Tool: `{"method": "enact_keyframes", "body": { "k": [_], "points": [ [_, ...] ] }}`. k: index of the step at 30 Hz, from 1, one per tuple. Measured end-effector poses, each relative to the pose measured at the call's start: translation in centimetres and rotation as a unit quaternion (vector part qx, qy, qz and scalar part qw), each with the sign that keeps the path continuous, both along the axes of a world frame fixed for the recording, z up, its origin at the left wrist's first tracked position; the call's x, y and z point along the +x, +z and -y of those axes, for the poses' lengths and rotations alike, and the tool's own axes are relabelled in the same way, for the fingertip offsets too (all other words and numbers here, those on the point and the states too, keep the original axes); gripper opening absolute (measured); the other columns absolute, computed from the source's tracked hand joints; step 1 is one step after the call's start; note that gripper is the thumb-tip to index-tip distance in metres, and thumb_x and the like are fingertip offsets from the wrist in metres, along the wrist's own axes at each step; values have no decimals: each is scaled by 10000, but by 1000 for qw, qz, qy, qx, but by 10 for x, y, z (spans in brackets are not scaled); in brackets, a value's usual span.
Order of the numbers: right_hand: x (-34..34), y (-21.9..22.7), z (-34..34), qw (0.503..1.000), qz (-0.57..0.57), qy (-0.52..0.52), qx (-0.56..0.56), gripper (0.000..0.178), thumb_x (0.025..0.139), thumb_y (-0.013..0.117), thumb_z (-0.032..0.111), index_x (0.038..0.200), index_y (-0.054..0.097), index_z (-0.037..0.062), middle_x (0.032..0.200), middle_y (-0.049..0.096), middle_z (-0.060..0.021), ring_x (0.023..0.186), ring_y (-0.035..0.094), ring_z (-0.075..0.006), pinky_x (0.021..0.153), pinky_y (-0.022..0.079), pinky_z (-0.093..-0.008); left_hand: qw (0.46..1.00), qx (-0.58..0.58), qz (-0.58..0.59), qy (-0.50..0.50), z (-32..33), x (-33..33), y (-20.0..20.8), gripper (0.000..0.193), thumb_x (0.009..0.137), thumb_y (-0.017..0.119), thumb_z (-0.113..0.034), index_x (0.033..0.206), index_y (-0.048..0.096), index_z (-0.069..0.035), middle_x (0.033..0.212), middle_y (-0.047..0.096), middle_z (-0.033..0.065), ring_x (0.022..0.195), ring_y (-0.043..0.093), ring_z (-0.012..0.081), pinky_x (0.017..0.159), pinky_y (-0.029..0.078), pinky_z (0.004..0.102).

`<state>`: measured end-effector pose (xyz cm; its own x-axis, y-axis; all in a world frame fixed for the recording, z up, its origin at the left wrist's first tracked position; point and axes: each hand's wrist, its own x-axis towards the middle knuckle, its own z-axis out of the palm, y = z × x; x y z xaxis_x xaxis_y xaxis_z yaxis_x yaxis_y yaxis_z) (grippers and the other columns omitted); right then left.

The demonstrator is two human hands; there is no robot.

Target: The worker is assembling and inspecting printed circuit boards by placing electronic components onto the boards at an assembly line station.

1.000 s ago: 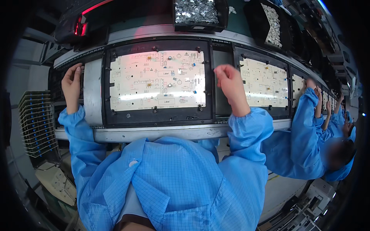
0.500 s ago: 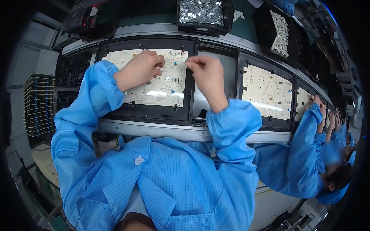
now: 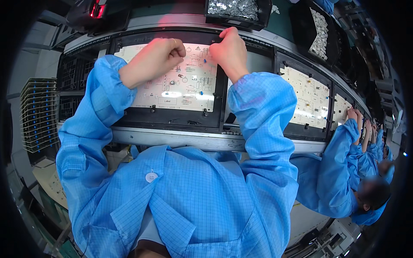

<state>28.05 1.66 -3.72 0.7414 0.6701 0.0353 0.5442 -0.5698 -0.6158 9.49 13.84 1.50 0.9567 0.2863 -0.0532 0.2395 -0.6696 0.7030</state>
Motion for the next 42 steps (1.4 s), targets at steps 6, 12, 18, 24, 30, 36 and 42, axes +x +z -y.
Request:
{"method": "enact_keyframes", "body": {
  "k": [6,12,18,24,30,36,42],
  "points": [
    [4,3,-2,999,-44,2,-20,434,705,750,65,1079,538,9,812,704,-127,701,707,-193,644,546,-320,998,42,33,36,-14,-3,-3,170,866,610,-56,976,709,28,897,711,189,836,696,319,772,540,373],
    [10,0,0,997,-73,14,-22,429,701,758,59,1064,534,13,802,692,-108,710,701,-190,641,538,-314,999,9,-28,40,-19,3,1,184,878,599,-55,999,723,6,918,714,164,823,699,264,792,540,354],
    [-3,12,0,999,-5,3,-48,424,688,755,95,1058,562,19,813,691,-124,778,701,-250,690,534,-348,1000,-14,4,27,-28,20,-20,144,901,649,-67,974,715,39,827,707,106,722,652,143,665,524,284],
    [-27,27,-7,982,160,18,-97,394,729,769,167,1078,625,54,886,716,-159,848,701,-348,735,539,-418,998,-36,7,56,-28,37,-27,172,861,675,-34,1003,719,52,833,720,128,733,690,164,680,548,284],
    [73,39,-50,961,270,61,-17,139,827,689,105,860,727,-25,830,686,-252,847,675,-413,774,533,-467,996,-26,-37,70,-3,66,-14,147,805,684,-54,910,717,44,799,713,137,711,688,181,656,553,308],
    [86,21,-81,969,240,22,56,125,800,621,54,821,702,-39,865,679,-290,891,670,-443,818,528,-508,995,7,-71,65,1,78,-25,165,777,660,-69,885,730,33,752,703,125,669,668,186,635,545,315],
    [87,13,-81,978,186,39,80,143,799,588,50,849,678,-49,903,675,-304,914,664,-457,835,524,-518,994,-9,-86,72,-2,81,-32,171,771,651,-67,869,735,45,730,695,126,657,662,184,610,540,311]
  ]
}}
